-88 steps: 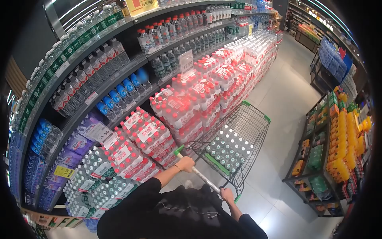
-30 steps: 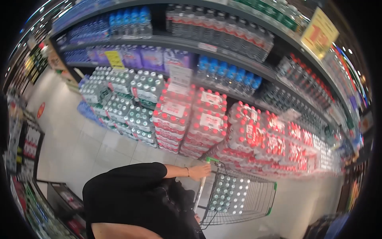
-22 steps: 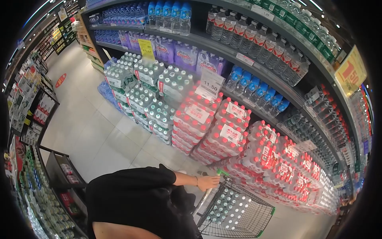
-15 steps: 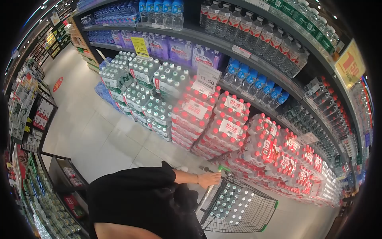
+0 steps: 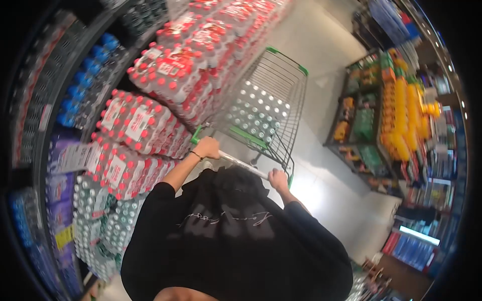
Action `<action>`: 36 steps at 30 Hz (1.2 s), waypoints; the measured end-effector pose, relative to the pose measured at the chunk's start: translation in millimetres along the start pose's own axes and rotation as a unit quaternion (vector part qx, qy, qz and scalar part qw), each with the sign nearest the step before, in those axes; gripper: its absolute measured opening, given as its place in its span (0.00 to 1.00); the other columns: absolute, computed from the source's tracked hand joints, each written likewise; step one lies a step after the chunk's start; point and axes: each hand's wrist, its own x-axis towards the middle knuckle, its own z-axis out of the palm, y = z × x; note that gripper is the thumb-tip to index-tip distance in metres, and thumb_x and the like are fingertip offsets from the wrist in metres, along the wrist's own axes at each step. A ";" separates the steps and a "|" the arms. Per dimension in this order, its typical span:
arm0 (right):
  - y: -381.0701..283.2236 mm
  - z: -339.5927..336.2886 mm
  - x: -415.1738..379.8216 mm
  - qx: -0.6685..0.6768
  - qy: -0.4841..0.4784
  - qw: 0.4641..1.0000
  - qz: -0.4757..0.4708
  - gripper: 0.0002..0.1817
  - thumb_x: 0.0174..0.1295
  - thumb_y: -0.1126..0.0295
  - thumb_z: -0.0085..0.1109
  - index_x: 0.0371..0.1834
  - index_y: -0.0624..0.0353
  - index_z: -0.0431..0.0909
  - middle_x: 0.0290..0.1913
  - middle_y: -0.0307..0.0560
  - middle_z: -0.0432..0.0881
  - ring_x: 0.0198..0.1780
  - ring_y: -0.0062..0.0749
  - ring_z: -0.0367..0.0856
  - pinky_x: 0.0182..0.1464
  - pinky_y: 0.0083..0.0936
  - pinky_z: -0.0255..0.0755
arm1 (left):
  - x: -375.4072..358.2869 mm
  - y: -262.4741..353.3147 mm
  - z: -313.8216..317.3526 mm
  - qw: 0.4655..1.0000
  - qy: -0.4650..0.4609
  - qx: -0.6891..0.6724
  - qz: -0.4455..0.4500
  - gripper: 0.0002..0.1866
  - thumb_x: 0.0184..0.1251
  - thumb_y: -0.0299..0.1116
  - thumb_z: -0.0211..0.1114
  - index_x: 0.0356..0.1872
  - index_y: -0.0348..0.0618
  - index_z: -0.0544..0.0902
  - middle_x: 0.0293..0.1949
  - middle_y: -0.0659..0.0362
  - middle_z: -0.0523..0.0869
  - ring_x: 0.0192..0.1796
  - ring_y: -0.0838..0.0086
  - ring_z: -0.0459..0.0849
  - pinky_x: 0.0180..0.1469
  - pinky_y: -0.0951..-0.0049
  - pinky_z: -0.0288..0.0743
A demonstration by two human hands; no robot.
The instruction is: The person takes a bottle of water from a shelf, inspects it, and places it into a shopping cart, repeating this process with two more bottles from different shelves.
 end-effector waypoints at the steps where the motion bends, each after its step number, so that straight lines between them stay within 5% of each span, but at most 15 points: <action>1: 4.2 -1.1 2.5 0.001 0.000 1.000 0.014 0.22 0.66 0.56 0.45 0.30 0.65 0.80 0.28 0.68 0.81 0.36 0.66 0.82 0.43 0.56 0.75 | 3.5 0.7 -0.4 1.000 0.008 0.004 0.007 0.21 0.39 0.46 0.66 0.29 0.38 0.90 0.33 0.42 0.89 0.38 0.51 0.90 0.43 0.56 0.84; 8: 17.1 -19.4 23.1 0.001 0.010 0.999 0.052 0.21 0.64 0.57 0.46 0.30 0.64 0.81 0.27 0.67 0.82 0.32 0.64 0.83 0.40 0.55 0.78 | 28.9 13.3 -11.8 0.999 0.040 0.001 0.008 0.18 0.40 0.41 0.62 0.25 0.37 0.89 0.29 0.42 0.88 0.34 0.48 0.89 0.40 0.55 0.83; 24: 74.8 -79.5 110.8 0.010 0.063 0.997 0.034 0.16 0.60 0.61 0.50 0.26 0.64 0.78 0.23 0.64 0.81 0.27 0.62 0.81 0.35 0.54 0.76 | 140.9 37.5 -41.4 0.998 0.025 0.017 -0.050 0.20 0.44 0.49 0.66 0.32 0.45 0.90 0.31 0.44 0.89 0.37 0.50 0.89 0.41 0.52 0.82; 36: 91.3 -112.3 193.9 0.046 0.084 0.993 0.066 0.18 0.59 0.59 0.51 0.29 0.64 0.81 0.27 0.65 0.83 0.31 0.61 0.84 0.39 0.54 0.78 | 222.2 26.6 -90.9 0.996 0.052 0.040 -0.057 0.19 0.41 0.48 0.66 0.31 0.48 0.91 0.29 0.46 0.89 0.36 0.50 0.89 0.41 0.52 0.82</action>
